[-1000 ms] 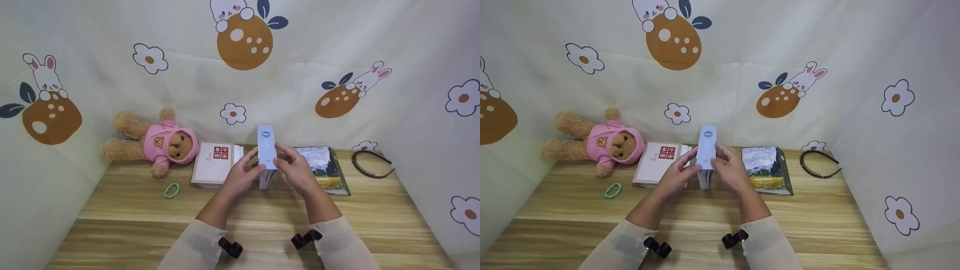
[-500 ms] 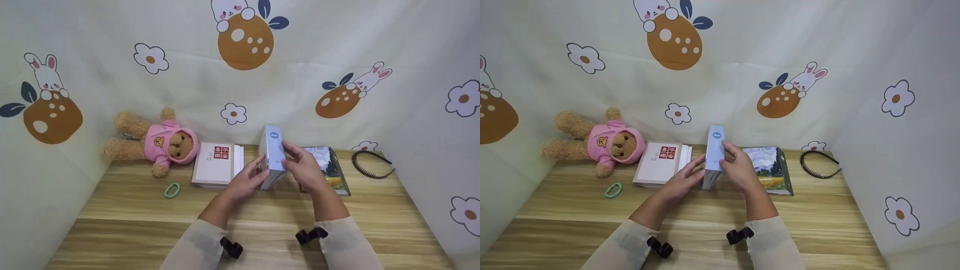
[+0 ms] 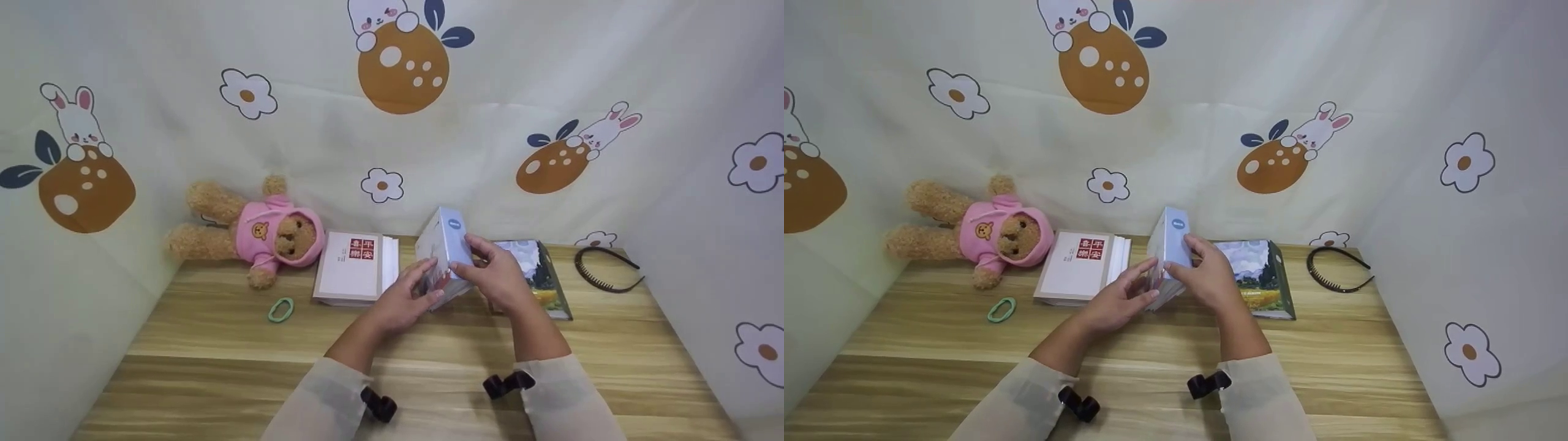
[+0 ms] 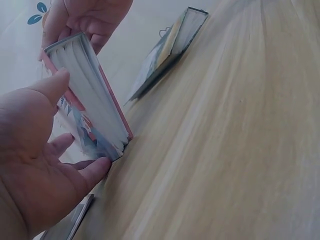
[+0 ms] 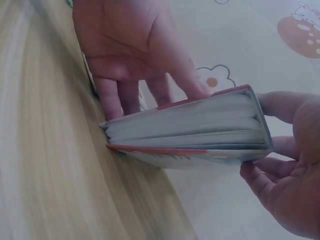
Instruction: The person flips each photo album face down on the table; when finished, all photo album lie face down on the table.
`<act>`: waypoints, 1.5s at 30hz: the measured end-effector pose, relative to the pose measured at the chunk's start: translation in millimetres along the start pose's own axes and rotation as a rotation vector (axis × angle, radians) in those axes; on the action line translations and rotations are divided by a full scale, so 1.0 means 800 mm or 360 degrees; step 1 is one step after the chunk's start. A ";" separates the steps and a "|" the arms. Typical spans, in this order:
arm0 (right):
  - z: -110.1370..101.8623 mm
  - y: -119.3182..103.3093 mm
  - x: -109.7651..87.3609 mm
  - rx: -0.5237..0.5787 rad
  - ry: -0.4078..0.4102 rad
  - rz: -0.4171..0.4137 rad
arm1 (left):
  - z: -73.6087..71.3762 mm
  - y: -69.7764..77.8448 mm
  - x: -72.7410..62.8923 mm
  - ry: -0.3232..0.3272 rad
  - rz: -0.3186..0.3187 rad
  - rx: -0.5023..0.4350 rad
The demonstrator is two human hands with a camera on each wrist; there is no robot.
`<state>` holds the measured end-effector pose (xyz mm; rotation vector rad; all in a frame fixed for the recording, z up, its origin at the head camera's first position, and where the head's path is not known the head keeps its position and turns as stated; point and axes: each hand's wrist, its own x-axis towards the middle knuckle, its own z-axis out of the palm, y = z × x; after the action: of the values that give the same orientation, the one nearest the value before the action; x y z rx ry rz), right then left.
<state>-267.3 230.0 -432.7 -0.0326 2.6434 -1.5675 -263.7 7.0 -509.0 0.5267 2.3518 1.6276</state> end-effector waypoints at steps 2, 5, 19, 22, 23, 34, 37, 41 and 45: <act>-0.003 0.000 0.000 -0.0034 -0.0026 0.0027 | 0.000 0.000 -0.001 -0.0005 -0.0001 0.0061; -0.009 0.002 0.000 -0.0130 -0.0081 0.0066 | 0.000 0.001 -0.002 -0.0018 -0.0023 0.0142; -0.027 0.028 0.007 -0.0463 -0.0345 0.0112 | 0.003 0.005 -0.006 -0.0135 0.0002 0.0339; -0.028 0.034 0.010 -0.0475 -0.0364 0.0167 | 0.004 0.006 -0.007 -0.0145 -0.0046 0.0358; -0.029 0.035 0.010 -0.0478 -0.0368 0.0197 | 0.004 0.007 -0.007 -0.0149 -0.0058 0.0374; -0.019 0.038 0.014 -0.0493 -0.0345 0.0326 | 0.001 0.015 -0.007 -0.0083 -0.0045 0.0361; -0.015 0.032 0.013 -0.0423 -0.0276 0.0323 | -0.005 0.019 -0.006 0.0072 -0.0035 0.0194; -0.006 0.016 0.010 -0.0268 -0.0178 0.0209 | -0.021 0.027 -0.007 0.0351 -0.0018 0.0028; 0.004 -0.005 0.006 -0.0143 -0.0142 0.0068 | -0.045 0.031 -0.013 0.0575 -0.0050 -0.0012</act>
<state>-271.7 224.8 -431.3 -0.0492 2.6255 -1.4002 -264.2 -20.1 -473.0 0.2038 2.5835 1.8468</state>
